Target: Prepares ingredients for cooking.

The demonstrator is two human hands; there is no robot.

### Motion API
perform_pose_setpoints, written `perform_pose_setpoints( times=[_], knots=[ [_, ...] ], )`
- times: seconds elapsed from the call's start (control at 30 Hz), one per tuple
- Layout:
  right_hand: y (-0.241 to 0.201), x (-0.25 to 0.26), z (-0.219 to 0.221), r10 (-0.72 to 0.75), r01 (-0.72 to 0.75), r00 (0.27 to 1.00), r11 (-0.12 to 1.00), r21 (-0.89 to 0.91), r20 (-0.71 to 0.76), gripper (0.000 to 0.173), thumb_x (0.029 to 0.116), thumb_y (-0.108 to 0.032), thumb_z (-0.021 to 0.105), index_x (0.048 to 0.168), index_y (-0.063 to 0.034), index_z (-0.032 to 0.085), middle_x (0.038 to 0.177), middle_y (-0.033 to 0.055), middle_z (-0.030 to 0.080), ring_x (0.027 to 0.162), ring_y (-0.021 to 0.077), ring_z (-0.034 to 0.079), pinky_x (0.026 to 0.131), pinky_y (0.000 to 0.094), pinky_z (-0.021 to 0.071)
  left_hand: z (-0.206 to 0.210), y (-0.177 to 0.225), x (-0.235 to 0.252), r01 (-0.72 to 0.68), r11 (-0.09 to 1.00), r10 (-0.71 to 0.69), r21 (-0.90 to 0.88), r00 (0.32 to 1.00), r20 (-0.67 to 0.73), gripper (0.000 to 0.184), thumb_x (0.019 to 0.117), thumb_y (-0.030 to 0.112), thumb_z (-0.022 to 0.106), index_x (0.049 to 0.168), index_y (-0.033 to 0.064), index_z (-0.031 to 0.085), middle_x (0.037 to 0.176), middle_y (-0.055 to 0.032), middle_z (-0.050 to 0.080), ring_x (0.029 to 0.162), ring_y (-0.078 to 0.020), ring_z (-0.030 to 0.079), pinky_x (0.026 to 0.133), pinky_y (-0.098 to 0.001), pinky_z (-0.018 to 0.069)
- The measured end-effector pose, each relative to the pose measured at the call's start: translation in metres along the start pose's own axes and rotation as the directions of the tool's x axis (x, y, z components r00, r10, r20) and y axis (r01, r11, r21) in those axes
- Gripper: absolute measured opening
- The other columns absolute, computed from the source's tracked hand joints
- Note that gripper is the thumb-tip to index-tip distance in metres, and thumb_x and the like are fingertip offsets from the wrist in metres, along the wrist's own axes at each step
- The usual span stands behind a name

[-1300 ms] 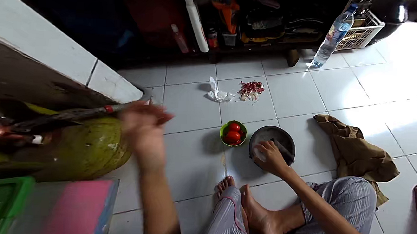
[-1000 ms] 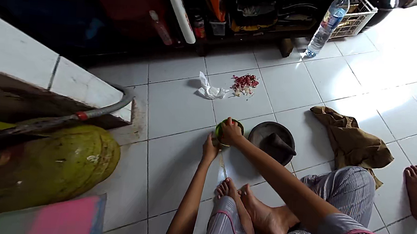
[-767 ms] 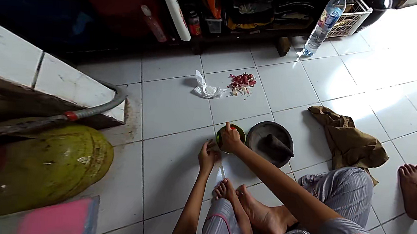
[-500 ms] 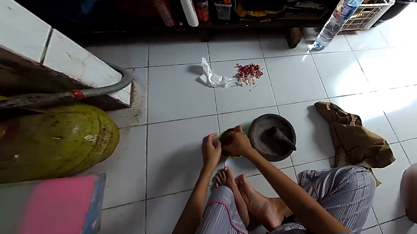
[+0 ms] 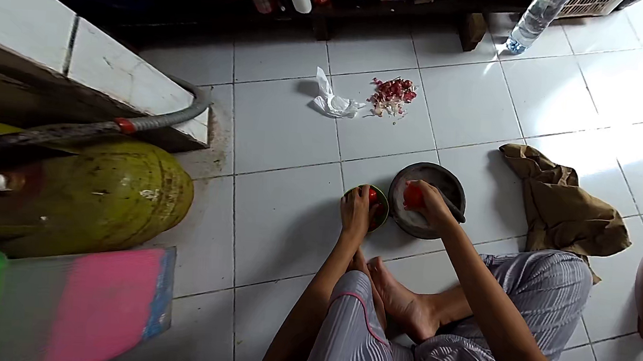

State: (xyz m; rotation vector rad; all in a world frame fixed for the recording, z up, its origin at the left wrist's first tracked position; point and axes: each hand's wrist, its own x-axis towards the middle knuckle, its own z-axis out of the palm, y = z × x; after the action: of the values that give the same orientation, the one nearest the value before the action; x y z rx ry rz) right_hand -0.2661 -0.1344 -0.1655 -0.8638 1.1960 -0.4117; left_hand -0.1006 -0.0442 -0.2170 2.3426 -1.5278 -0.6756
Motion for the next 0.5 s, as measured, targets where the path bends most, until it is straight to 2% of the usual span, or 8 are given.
perform_pose_setpoints(
  times=[0.07, 0.17, 0.27, 0.3, 0.33, 0.4, 0.43, 0.5],
  knots=[
    [0.002, -0.007, -0.004, 0.002, -0.002, 1.0, 1.0, 0.014, -0.016, 0.037, 0.1124, -0.024, 0.038, 0.129, 0.0033, 0.056, 0.104, 0.0164, 0.063, 0.08, 0.0207, 0.066, 0.073, 0.0346, 0.0578, -0.001, 0.0, 0.006, -0.011, 1.0, 0.011, -0.005, 1.0, 0.0, 0.049, 0.0939, 0.016, 0.074, 0.134, -0.007, 0.056, 0.126, -0.0353, 0.058, 0.118, -0.0525, 0.057, 0.099, -0.0665, 0.0405],
    [0.009, -0.014, -0.003, -0.015, 0.016, 0.999, 1.0, 0.02, -0.034, 0.037, 0.1124, -0.022, 0.038, 0.132, 0.005, 0.055, 0.111, 0.0195, 0.062, 0.086, 0.0228, 0.066, 0.077, 0.0369, 0.0579, -0.009, -0.008, 0.0, -0.058, 0.976, 0.045, -0.211, 0.997, -0.068, 0.05, 0.0926, 0.012, 0.075, 0.134, -0.0095, 0.057, 0.132, -0.0377, 0.052, 0.12, -0.0555, 0.052, 0.102, -0.066, 0.041],
    [0.015, -0.026, 0.011, -0.067, 0.066, 0.996, 0.998, -0.025, -0.057, 0.035, 0.1118, -0.018, 0.039, 0.133, 0.005, 0.053, 0.114, 0.0211, 0.062, 0.094, 0.0237, 0.065, 0.084, 0.039, 0.0567, -0.023, -0.018, -0.022, -0.073, 0.802, -0.047, -0.593, 0.982, -0.185, 0.045, 0.0998, 0.013, 0.064, 0.137, -0.0098, 0.053, 0.135, -0.0304, 0.055, 0.122, -0.0401, 0.058, 0.104, -0.0528, 0.0475],
    [0.017, -0.033, 0.018, -0.099, 0.096, 0.994, 0.994, -0.058, -0.044, 0.034, 0.1108, -0.016, 0.041, 0.136, 0.005, 0.051, 0.118, 0.0223, 0.062, 0.099, 0.0242, 0.065, 0.087, 0.0394, 0.0558, -0.028, -0.017, -0.031, -0.009, 0.64, -0.145, -0.768, 0.981, -0.132, 0.044, 0.1056, 0.014, 0.052, 0.141, -0.0102, 0.047, 0.137, -0.0267, 0.056, 0.123, -0.031, 0.059, 0.105, -0.0449, 0.0478],
    [0.02, -0.039, 0.028, -0.135, 0.133, 0.991, 0.986, -0.099, -0.01, 0.035, 0.1094, -0.014, 0.044, 0.138, 0.0052, 0.049, 0.121, 0.0231, 0.061, 0.103, 0.0244, 0.064, 0.09, 0.0393, 0.0549, -0.034, -0.015, -0.039, 0.084, 0.406, -0.229, -0.91, 0.973, -0.013, 0.047, 0.1108, 0.021, 0.033, 0.147, -0.0081, 0.037, 0.139, -0.022, 0.053, 0.122, -0.0229, 0.058, 0.104, -0.0379, 0.0477],
    [0.026, -0.054, 0.049, -0.186, 0.206, 0.975, 0.964, -0.169, 0.124, 0.042, 0.1057, -0.012, 0.049, 0.142, 0.0072, 0.047, 0.133, 0.0273, 0.056, 0.119, 0.0287, 0.06, 0.102, 0.0422, 0.0509, -0.043, -0.013, -0.053, 0.246, -0.091, -0.274, -0.965, 0.926, 0.261, 0.064, 0.1093, 0.047, 0.003, 0.156, 0.007, 0.021, 0.143, -0.017, 0.048, 0.12, -0.0233, 0.058, 0.099, -0.0407, 0.0497],
    [0.029, -0.063, 0.058, -0.181, 0.228, 0.957, 0.951, -0.207, 0.226, 0.046, 0.1045, -0.013, 0.051, 0.146, 0.0071, 0.046, 0.142, 0.0293, 0.052, 0.129, 0.0312, 0.056, 0.109, 0.0433, 0.0469, -0.042, -0.014, -0.06, 0.269, -0.238, -0.259, -0.933, 0.909, 0.328, 0.068, 0.1061, 0.053, -0.001, 0.155, 0.012, 0.024, 0.139, -0.0143, 0.052, 0.117, -0.0236, 0.06, 0.094, -0.0427, 0.052],
    [0.027, -0.081, 0.073, -0.136, 0.273, 0.89, 0.924, -0.268, 0.436, 0.053, 0.1049, -0.011, 0.05, 0.153, 0.0076, 0.038, 0.153, 0.0316, 0.042, 0.139, 0.0336, 0.049, 0.116, 0.0417, 0.0412, -0.034, -0.02, -0.073, 0.244, -0.432, -0.279, -0.868, 0.879, 0.386, 0.06, 0.1064, 0.052, 0.007, 0.139, 0.0147, 0.042, 0.115, -0.0067, 0.066, 0.097, -0.0161, 0.068, 0.079, -0.0352, 0.0586]
  ],
)
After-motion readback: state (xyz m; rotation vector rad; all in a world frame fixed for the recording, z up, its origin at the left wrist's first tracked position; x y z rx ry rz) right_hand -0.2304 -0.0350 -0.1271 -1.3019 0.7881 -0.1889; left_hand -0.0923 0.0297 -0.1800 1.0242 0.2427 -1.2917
